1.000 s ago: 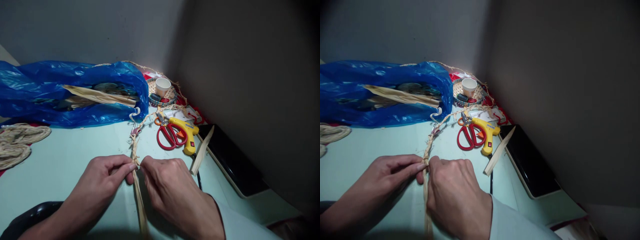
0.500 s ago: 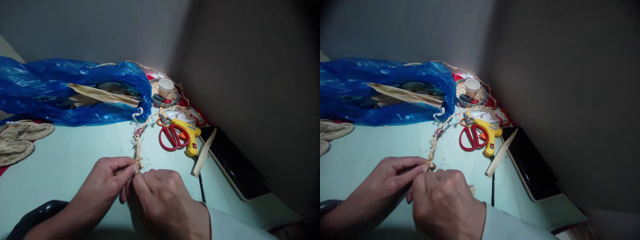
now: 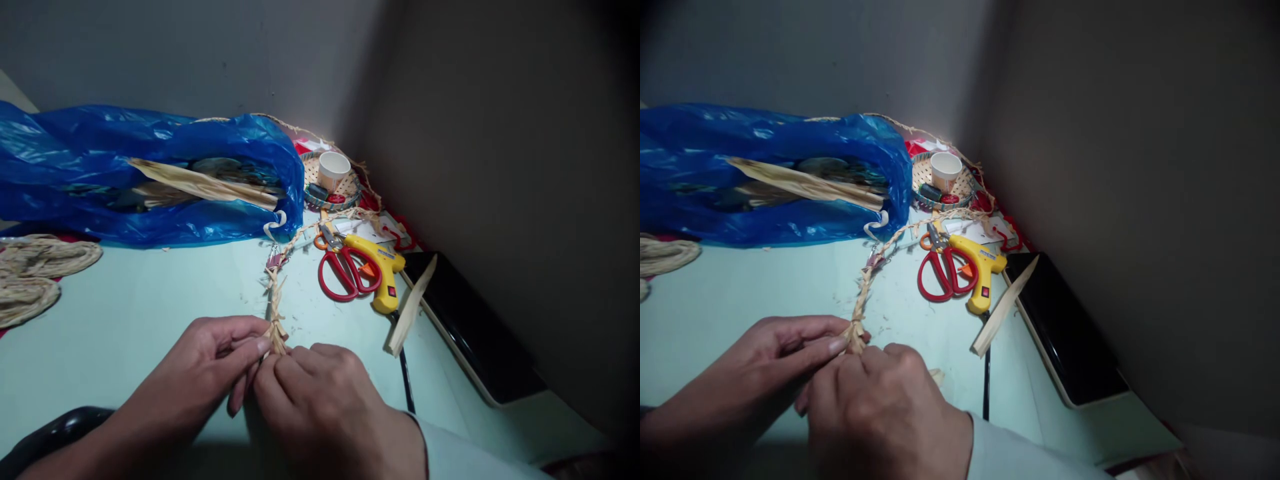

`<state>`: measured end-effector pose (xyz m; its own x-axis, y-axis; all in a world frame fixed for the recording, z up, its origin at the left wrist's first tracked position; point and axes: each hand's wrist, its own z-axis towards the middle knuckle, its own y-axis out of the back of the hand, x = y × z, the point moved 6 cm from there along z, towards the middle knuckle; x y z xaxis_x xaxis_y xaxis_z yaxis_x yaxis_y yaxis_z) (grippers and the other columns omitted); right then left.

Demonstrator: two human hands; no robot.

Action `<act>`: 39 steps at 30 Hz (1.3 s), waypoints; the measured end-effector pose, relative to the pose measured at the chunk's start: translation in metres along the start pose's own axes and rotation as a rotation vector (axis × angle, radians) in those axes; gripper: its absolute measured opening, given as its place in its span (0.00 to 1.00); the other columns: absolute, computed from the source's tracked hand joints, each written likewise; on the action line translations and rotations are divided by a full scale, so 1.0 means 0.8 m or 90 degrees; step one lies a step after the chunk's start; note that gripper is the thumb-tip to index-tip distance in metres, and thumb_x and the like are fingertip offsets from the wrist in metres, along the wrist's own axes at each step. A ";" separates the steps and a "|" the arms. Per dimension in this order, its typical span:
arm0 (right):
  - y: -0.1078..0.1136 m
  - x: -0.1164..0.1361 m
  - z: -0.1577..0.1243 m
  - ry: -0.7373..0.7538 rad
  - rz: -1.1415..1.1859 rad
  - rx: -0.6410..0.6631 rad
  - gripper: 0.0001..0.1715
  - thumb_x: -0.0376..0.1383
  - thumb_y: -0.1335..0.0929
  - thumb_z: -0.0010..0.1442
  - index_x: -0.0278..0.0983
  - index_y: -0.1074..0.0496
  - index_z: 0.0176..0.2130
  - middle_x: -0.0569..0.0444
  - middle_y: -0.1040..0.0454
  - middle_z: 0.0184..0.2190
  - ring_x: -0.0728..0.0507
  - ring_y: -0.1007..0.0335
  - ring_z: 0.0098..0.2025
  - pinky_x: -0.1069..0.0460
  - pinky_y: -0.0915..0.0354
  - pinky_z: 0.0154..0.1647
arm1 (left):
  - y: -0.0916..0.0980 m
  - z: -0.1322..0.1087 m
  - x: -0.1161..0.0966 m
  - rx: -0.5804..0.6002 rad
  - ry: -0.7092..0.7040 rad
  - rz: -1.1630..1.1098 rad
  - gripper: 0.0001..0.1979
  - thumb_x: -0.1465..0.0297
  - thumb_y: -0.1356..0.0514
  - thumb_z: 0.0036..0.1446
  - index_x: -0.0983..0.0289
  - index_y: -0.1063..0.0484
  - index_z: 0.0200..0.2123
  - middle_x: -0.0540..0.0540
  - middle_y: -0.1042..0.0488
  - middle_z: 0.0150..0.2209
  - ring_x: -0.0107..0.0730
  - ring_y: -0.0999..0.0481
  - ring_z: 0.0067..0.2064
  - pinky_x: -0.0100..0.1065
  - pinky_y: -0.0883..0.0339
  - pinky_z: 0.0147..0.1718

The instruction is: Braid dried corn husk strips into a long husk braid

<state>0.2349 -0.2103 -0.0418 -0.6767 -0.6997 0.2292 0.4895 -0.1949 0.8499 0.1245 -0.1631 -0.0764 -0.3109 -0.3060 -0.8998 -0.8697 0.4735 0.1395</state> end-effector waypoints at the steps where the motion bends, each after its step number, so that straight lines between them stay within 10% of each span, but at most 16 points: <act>1: 0.005 -0.004 0.000 -0.023 0.030 -0.003 0.14 0.33 0.37 0.67 0.36 0.26 0.32 0.56 0.27 0.23 0.46 0.34 0.22 0.49 0.47 0.22 | 0.000 0.000 0.001 -0.002 0.011 -0.015 0.13 0.58 0.37 0.57 0.61 0.21 0.30 0.46 0.34 0.16 0.28 0.36 0.21 0.29 0.40 0.23; 8: 0.007 -0.063 0.002 -0.410 0.410 0.067 0.12 0.42 0.31 0.66 0.37 0.29 0.44 0.55 0.24 0.32 0.47 0.29 0.33 0.53 0.38 0.34 | -0.006 -0.002 0.001 0.002 0.028 -0.088 0.15 0.56 0.35 0.55 0.63 0.27 0.30 0.46 0.30 0.18 0.24 0.37 0.21 0.26 0.43 0.22; 19: 0.001 -0.066 0.009 -0.350 0.511 0.192 0.09 0.33 0.35 0.68 0.36 0.27 0.36 0.56 0.22 0.29 0.49 0.31 0.30 0.54 0.42 0.34 | 0.001 -0.002 -0.003 0.022 0.028 0.018 0.13 0.57 0.41 0.61 0.58 0.37 0.42 0.44 0.26 0.24 0.30 0.33 0.24 0.31 0.38 0.25; 39: -0.027 -0.071 0.007 -0.502 0.666 0.160 0.10 0.36 0.34 0.64 0.35 0.30 0.32 0.55 0.27 0.24 0.51 0.42 0.25 0.55 0.47 0.24 | 0.007 -0.004 -0.002 0.001 -0.056 0.256 0.15 0.54 0.48 0.65 0.57 0.30 0.34 0.44 0.30 0.19 0.29 0.31 0.22 0.28 0.38 0.24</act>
<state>0.2600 -0.1626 -0.0707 -0.2240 0.1568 0.9619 0.9136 0.3774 0.1512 0.1192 -0.1624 -0.0728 -0.5918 -0.0255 -0.8057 -0.6852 0.5424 0.4861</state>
